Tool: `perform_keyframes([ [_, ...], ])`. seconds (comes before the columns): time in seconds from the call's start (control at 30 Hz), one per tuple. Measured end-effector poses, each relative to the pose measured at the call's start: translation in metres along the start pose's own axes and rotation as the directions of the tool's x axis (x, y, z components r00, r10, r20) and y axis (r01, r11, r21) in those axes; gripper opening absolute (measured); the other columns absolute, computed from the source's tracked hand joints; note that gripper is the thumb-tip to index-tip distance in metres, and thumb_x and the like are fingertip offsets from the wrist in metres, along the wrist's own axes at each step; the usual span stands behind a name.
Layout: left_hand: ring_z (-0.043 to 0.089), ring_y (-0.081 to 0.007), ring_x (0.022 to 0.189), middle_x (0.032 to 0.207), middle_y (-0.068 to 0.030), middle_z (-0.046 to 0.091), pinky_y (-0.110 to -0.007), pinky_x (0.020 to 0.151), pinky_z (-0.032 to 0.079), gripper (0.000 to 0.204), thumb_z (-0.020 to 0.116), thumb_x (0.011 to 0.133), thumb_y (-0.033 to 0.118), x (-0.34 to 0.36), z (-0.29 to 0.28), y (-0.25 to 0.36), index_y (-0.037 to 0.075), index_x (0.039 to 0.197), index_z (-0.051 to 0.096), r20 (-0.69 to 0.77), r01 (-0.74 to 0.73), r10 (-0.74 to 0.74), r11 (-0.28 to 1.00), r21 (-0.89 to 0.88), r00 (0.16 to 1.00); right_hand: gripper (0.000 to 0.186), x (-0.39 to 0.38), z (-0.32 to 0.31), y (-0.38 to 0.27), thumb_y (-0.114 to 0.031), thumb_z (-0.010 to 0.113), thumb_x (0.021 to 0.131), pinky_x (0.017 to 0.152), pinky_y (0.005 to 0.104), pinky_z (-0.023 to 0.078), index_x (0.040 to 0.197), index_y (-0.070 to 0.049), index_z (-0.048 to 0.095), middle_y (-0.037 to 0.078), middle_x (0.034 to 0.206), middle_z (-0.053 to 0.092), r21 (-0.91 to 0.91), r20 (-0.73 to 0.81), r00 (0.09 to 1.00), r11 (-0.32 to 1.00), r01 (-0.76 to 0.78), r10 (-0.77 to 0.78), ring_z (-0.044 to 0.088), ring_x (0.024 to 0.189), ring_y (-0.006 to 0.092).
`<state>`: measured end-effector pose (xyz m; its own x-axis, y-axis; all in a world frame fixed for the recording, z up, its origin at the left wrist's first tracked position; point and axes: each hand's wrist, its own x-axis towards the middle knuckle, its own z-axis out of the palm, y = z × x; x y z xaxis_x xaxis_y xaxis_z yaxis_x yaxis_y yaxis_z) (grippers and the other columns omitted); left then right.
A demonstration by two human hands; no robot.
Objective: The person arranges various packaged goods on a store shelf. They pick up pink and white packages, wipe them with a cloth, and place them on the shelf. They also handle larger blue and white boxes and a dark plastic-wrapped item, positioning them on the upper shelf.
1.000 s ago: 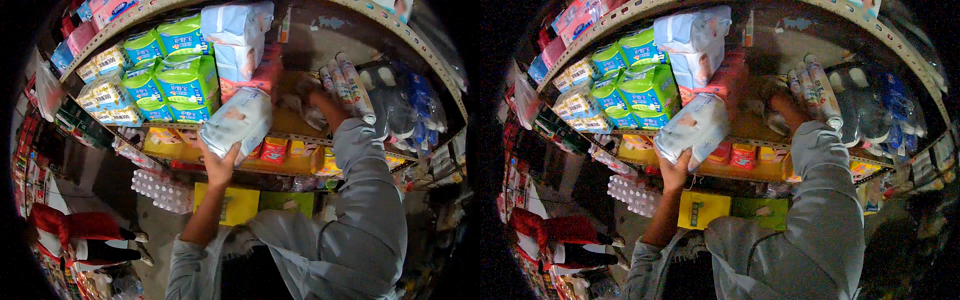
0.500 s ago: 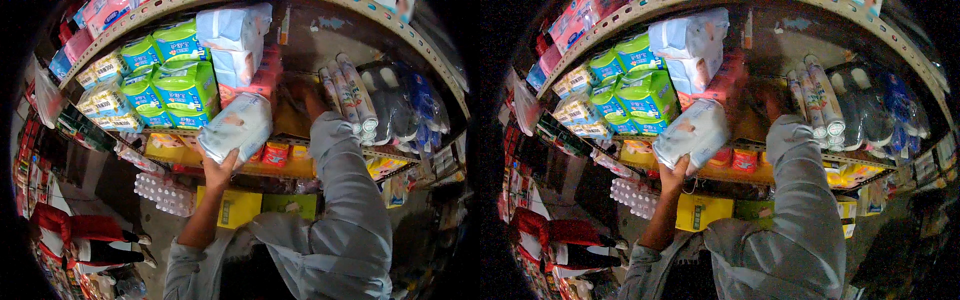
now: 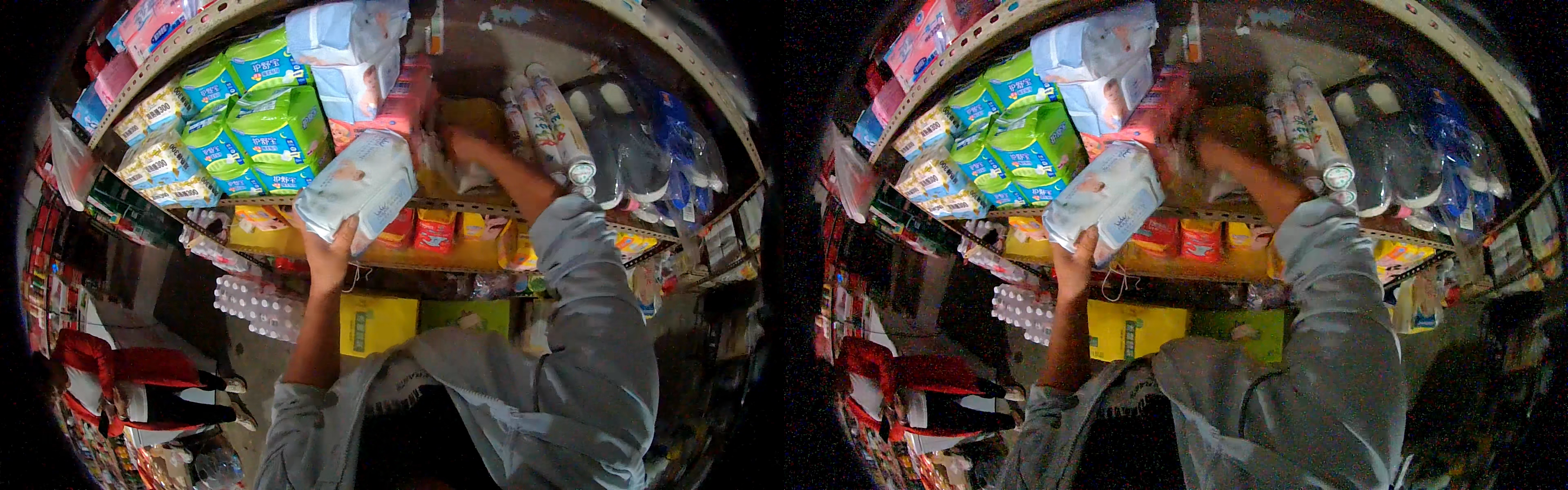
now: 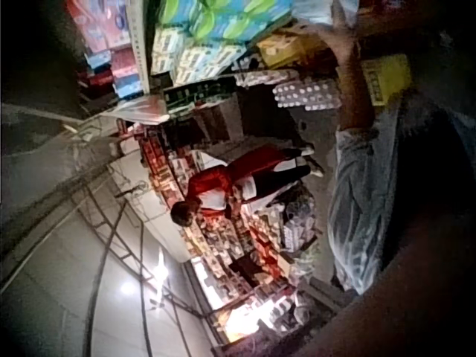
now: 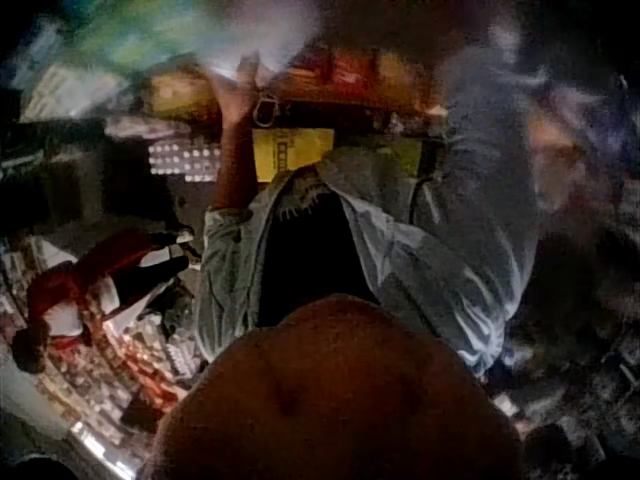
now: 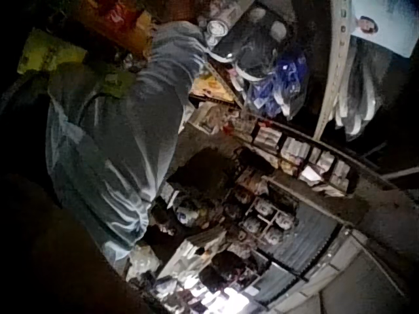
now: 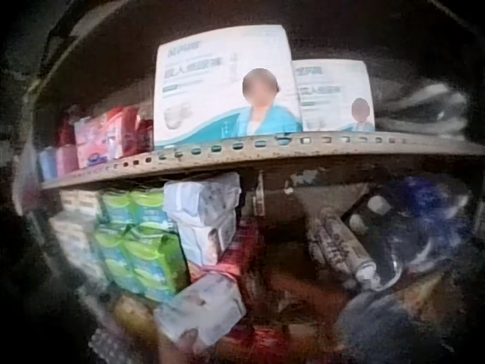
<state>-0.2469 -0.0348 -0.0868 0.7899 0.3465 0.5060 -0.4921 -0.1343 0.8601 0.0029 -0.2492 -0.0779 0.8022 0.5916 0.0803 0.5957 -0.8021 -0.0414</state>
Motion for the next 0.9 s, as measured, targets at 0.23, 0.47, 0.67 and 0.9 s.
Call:
perform_keyframes([
  [0.23,0.043,-0.0179,0.106,0.114,-0.0112,0.042,-0.032,0.091,0.035,0.060,0.061,0.073,0.000,0.004,0.000,0.004,0.001,0.122,0.027,-0.024,0.027,-0.027,1.000,0.001,0.999,0.031,-0.013,0.044,0.063,-0.011,0.053,0.076,0.077,0.0405,0.045,0.107,-0.010,0.057,0.017,0.104,0.056,-0.196,0.179,0.982,0.980,-0.026,0.062,0.056,0.088,0.0311],
  [0.47,0.041,-0.0188,0.107,0.115,-0.0116,0.041,-0.033,0.093,0.033,0.063,0.060,0.073,0.000,-0.002,-0.001,0.001,0.002,0.124,0.023,-0.041,0.071,-0.071,0.997,-0.002,0.997,0.031,0.019,0.031,0.044,-0.017,0.051,0.077,0.077,0.0418,0.045,0.107,-0.009,0.057,0.014,0.103,0.058,0.066,-0.196,0.923,0.944,-0.323,0.330,0.057,0.086,0.0312],
  [0.67,0.045,-0.0190,0.104,0.116,-0.0104,0.046,-0.033,0.091,0.035,0.056,0.061,0.076,0.007,-0.006,-0.003,-0.004,0.000,0.124,0.032,-0.078,0.016,-0.012,0.999,0.050,0.997,0.034,0.067,0.101,0.102,-0.015,0.051,0.075,0.074,0.0416,0.046,0.108,-0.009,0.056,0.015,0.098,0.059,0.016,-0.205,0.862,0.882,-0.471,0.464,0.057,0.084,0.0332],
  [0.9,0.044,-0.0190,0.106,0.117,-0.0115,0.043,-0.032,0.092,0.034,0.067,0.058,0.074,-0.004,-0.007,-0.004,0.002,0.002,0.127,0.018,-0.035,0.133,-0.133,0.991,0.001,0.990,0.034,0.078,0.105,0.099,-0.012,0.051,0.074,0.072,0.0419,0.046,0.107,-0.008,0.056,0.017,0.094,0.059,0.033,-0.196,0.866,0.886,-0.463,0.460,0.057,0.081,0.0339],
])
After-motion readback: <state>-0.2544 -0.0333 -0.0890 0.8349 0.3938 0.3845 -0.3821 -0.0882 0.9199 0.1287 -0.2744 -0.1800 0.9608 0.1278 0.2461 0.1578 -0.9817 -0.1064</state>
